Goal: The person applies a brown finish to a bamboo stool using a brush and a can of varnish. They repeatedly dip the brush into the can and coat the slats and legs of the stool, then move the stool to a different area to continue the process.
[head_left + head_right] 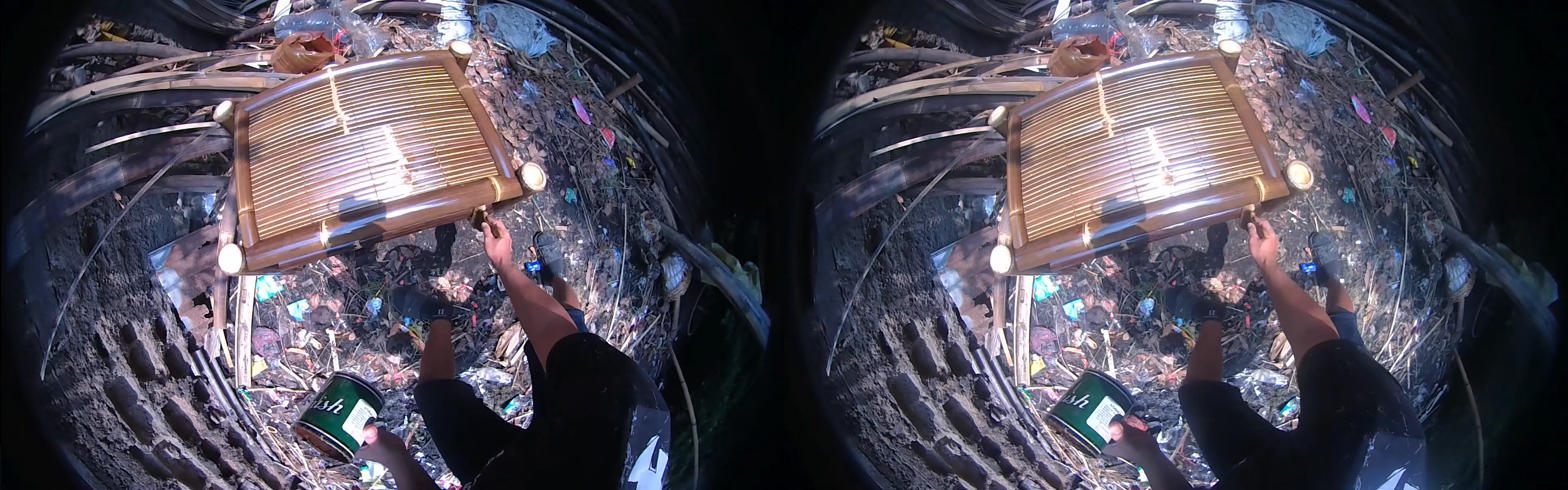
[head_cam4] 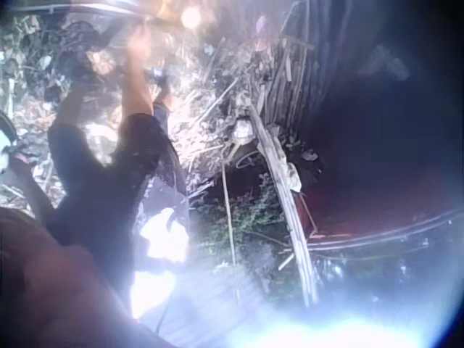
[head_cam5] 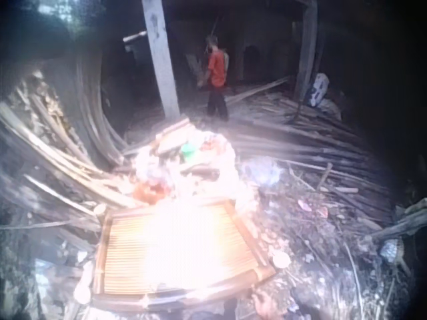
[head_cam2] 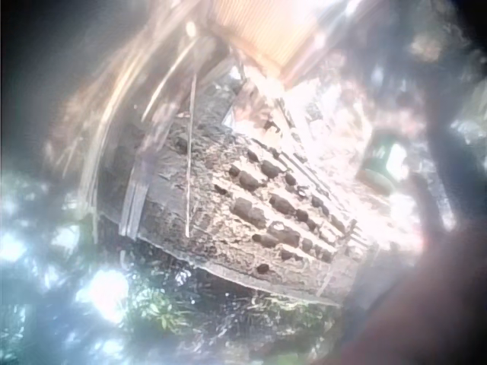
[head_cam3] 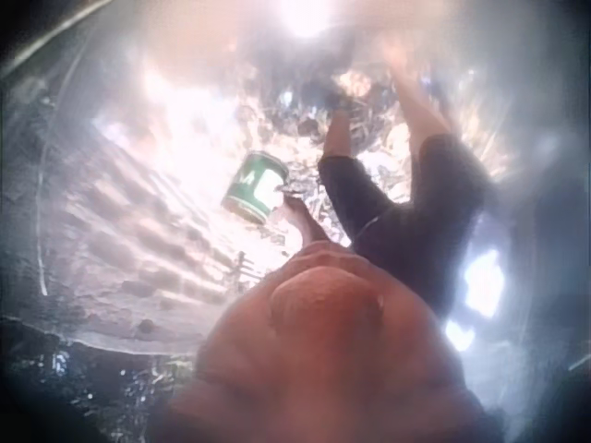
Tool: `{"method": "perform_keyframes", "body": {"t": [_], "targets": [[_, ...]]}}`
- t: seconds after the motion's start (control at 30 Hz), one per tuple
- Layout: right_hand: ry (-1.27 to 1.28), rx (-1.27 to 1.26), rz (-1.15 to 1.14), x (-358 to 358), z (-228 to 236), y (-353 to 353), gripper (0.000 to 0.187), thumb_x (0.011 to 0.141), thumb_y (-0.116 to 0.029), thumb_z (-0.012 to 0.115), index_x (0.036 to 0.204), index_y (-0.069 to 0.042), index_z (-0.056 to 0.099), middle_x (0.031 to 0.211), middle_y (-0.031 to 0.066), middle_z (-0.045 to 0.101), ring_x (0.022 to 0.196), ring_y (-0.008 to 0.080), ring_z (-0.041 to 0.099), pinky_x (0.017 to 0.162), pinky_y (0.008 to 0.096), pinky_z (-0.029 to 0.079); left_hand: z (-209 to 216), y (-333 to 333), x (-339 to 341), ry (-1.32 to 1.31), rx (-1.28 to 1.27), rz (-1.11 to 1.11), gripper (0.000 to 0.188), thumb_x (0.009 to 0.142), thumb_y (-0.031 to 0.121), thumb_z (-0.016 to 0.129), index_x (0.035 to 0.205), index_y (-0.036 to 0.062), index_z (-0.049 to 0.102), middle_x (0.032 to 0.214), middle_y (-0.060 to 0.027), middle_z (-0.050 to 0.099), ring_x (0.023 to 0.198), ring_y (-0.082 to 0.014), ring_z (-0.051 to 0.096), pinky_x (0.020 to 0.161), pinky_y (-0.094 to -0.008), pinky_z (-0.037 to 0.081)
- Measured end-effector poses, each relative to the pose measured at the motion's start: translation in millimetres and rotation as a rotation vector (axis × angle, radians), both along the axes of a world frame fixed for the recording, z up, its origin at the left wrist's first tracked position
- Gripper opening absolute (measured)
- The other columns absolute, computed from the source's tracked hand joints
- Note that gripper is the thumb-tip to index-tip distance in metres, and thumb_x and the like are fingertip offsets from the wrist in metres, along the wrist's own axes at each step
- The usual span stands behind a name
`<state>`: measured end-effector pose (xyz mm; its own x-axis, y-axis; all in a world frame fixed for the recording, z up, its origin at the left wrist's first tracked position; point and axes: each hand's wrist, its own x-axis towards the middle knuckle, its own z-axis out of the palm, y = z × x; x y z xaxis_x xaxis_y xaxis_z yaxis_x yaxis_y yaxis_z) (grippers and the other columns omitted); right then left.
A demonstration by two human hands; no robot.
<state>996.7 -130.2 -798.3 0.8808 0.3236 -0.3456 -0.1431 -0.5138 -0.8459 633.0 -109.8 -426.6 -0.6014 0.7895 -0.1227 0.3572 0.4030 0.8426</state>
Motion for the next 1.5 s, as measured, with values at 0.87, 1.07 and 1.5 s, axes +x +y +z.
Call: {"method": "perform_keyframes", "body": {"t": [0.87, 1.07, 1.5], "targets": [[-0.355, -0.148, 0.549, 150, 211, 14, 0.029, 0.089, -0.02, 0.062, 0.115, -0.008, 0.065, 0.103, 0.0257, 0.067, 0.091, 0.0464, 0.066, 0.082, 0.052, 0.054, 63, -60, 179, -0.19, 0.288, -0.441, 0.098, 0.072, 0.032, 0.087, 0.146, -0.0051, 0.034, 0.133, -0.0175, 0.055, 0.115, -0.0276, 0.059, 0.1, -0.0419, 0.048], [0.207, -0.292, 0.99, 202, 242, -5, 0.027, 0.083, -0.03, 0.07, 0.099, -0.009, 0.075, 0.094, 0.0188, 0.073, 0.094, 0.0349, 0.07, 0.086, 0.0429, 0.056, 90, -70, 213, -0.154, 0.26, -0.505, 0.094, 0.067, 0.023, 0.092, 0.141, -0.0067, 0.041, 0.133, -0.0189, 0.055, 0.118, -0.0269, 0.058, 0.102, -0.0404, 0.047], [0.102, -0.414, 0.288, 378, 213, -499, 0.026, 0.086, -0.025, 0.068, 0.087, 0.001, 0.063, 0.085, 0.0162, 0.072, 0.079, 0.0302, 0.071, 0.071, 0.0379, 0.054, 236, -117, 348, -0.356, 0.171, -0.713, 0.066, 0.074, 0.006, 0.086, 0.13, -0.0039, 0.051, 0.118, -0.0132, 0.066, 0.108, -0.0203, 0.065, 0.096, -0.0356, 0.051]]}}
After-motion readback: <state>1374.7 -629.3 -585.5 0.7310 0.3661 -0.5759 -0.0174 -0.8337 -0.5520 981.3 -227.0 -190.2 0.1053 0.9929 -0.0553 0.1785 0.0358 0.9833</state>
